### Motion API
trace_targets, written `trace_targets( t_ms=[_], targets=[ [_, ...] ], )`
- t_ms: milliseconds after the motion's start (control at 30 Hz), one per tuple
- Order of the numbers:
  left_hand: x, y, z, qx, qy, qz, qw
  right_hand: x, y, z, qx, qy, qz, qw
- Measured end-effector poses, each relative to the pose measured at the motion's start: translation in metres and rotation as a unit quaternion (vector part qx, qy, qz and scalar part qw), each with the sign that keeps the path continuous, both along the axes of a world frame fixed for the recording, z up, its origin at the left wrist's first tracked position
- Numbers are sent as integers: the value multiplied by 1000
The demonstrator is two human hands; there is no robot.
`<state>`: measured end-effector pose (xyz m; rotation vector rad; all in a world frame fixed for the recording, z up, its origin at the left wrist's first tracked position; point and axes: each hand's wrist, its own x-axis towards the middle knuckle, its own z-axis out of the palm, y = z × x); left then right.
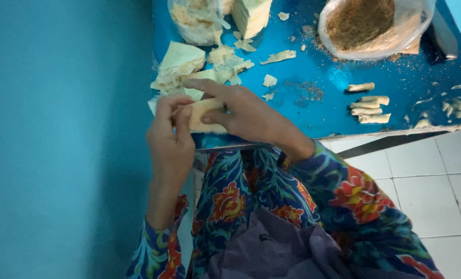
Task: The person sits at a low blue table and picks up thin flat wrapper pieces one at a time, rolling each between the fingers into a tight cylinder and placing the rolled piece with others on the table. Occasionally the hand reaches into a bowl of brown powdery material beside the wrappers.
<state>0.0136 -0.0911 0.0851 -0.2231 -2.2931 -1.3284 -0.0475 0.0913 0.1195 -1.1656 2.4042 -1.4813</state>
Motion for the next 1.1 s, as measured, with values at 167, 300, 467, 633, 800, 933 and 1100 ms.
trace_targets(
  t_ms=[167, 300, 467, 633, 800, 933, 1100],
  targets=[
    [1, -4, -2, 208, 17, -71, 975, 10, 58, 26, 107, -41, -6, 993],
    [18, -19, -2, 204, -14, -59, 977, 8, 105, 23, 337, -52, -47, 939],
    [15, -7, -5, 234, -12, -94, 968, -22, 148, 33, 333, 288, -212, 873],
    [11, 1, 1, 219, -16, -88, 972, -36, 160, 24, 369, 241, -233, 867],
    [4, 21, -7, 206, -43, -103, 972, -22, 153, 27, 265, 180, -218, 922],
    [-13, 63, -21, 285, -113, -176, 935, 8, 136, 41, 74, 41, -186, 979],
    [-12, 101, -35, 500, -215, -258, 798, 29, 109, 29, -14, -139, -127, 982]
  ],
)
